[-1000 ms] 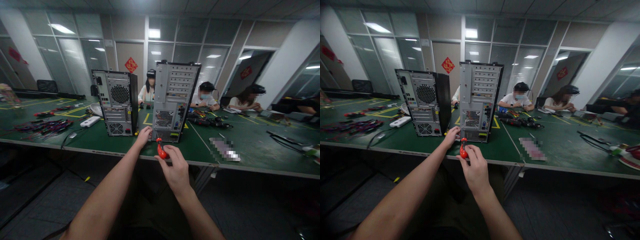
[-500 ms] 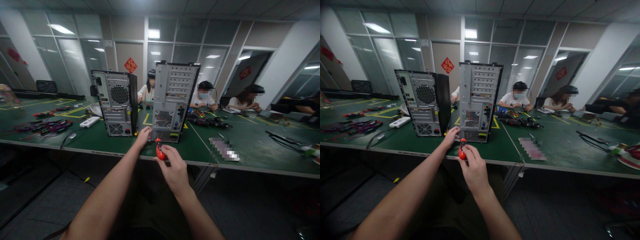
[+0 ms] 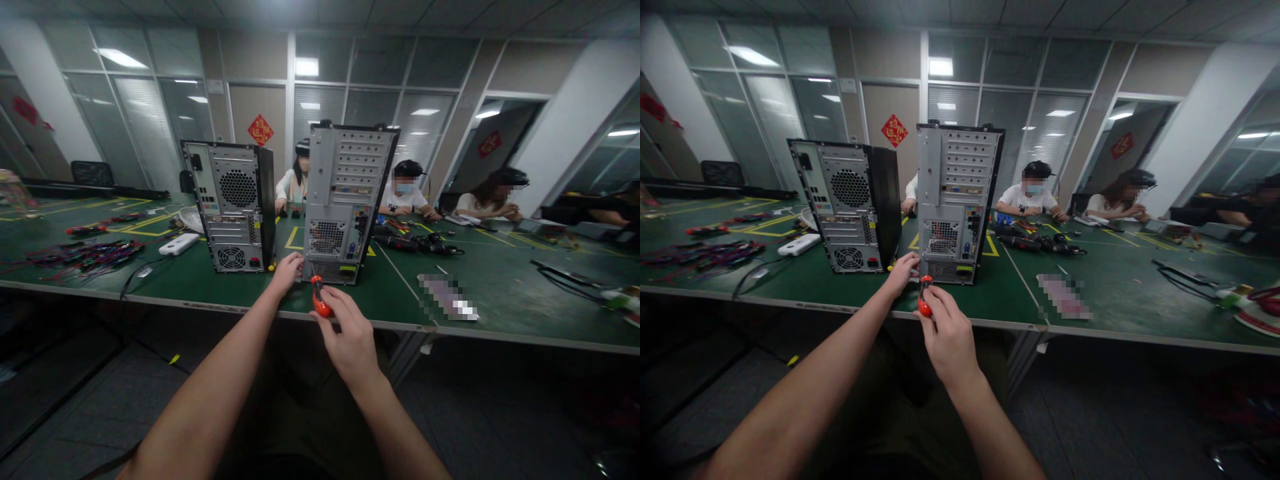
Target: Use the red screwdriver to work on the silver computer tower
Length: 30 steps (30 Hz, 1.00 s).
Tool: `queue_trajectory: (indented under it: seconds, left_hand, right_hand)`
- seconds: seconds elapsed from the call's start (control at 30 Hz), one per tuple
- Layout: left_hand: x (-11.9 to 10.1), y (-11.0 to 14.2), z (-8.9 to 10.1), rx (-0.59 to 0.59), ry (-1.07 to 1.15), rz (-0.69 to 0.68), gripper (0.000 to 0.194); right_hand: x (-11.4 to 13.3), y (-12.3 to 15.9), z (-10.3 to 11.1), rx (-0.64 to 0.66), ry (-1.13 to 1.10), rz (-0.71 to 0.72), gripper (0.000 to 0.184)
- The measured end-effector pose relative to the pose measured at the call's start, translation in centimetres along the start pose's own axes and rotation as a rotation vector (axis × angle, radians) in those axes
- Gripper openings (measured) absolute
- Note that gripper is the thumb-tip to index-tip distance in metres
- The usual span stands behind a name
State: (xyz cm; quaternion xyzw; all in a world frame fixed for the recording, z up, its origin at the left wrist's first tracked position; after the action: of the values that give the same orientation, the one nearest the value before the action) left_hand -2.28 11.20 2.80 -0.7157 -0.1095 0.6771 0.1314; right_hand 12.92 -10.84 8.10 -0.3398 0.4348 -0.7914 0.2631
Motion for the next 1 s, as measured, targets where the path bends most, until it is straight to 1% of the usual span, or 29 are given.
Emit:
queue_trajectory:
  seconds: [0.1, 0.17, 0.23, 0.33, 0.43, 0.5, 0.6, 0.67, 0.8, 0.9, 1.0]
  left_hand:
    - [-0.2, 0.1, -0.1, 0.008, 0.011, 0.026, 0.016]
    - [-0.4, 0.0, -0.1, 0.003, 0.012, 0.027, 0.019]
    - [-0.7, -0.2, -0.1, -0.013, -0.011, 0.014, 0.026]
    - [-0.8, -0.8, 0.1, -0.059, -0.106, -0.003, 0.042]
    - [-0.5, -1.6, 0.2, -0.085, -0.226, -0.023, 0.057]
    - [-0.1, -2.0, 0.2, -0.097, -0.271, -0.057, 0.062]
    - [0.4, -2.1, 0.5, -0.156, -0.304, -0.113, 0.063]
    - [0.7, -2.1, 0.5, -0.171, -0.308, -0.146, 0.063]
    - [0.9, -2.0, 0.5, -0.156, -0.286, -0.16, 0.062]
    - [1.0, -1.9, 0.5, -0.141, -0.27, -0.154, 0.062]
    - [1.0, -1.9, 0.5, -0.132, -0.256, -0.159, 0.062]
  right_hand:
    - [0.2, -0.1, 0.0, 0.014, 0.002, 0.032, 0.039]
    - [0.3, -0.1, 0.0, 0.036, 0.015, 0.053, 0.041]
    - [0.3, -0.1, -0.1, 0.055, 0.029, 0.063, 0.042]
    - [0.4, -0.1, -0.1, 0.064, 0.036, 0.065, 0.043]
    - [0.4, -0.1, -0.1, 0.067, 0.038, 0.066, 0.044]
    - [0.4, -0.1, -0.1, 0.066, 0.036, 0.062, 0.044]
    - [0.3, -0.2, -0.1, 0.064, 0.027, 0.047, 0.041]
    - [0.3, -0.1, -0.1, 0.055, 0.015, 0.04, 0.037]
    - [0.1, 0.1, -0.1, 0.019, -0.009, 0.019, 0.027]
    - [0.0, 0.1, -0.2, 0.018, -0.017, 0.014, 0.028]
    - [0.3, 0.0, -0.2, 0.047, -0.017, 0.046, 0.031]
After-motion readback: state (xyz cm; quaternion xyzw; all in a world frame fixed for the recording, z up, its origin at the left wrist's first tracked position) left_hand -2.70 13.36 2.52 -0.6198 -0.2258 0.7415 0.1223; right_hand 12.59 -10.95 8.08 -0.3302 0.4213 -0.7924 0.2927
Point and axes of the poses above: each hand's wrist, its own y-axis away from the middle knuckle, its own z-axis out of the back of the hand, x = y × z, the point moved 6 cm from there along -y, towards the middle knuckle, and after that the axes turned 1 degree about -z, right-handed, at the moved point
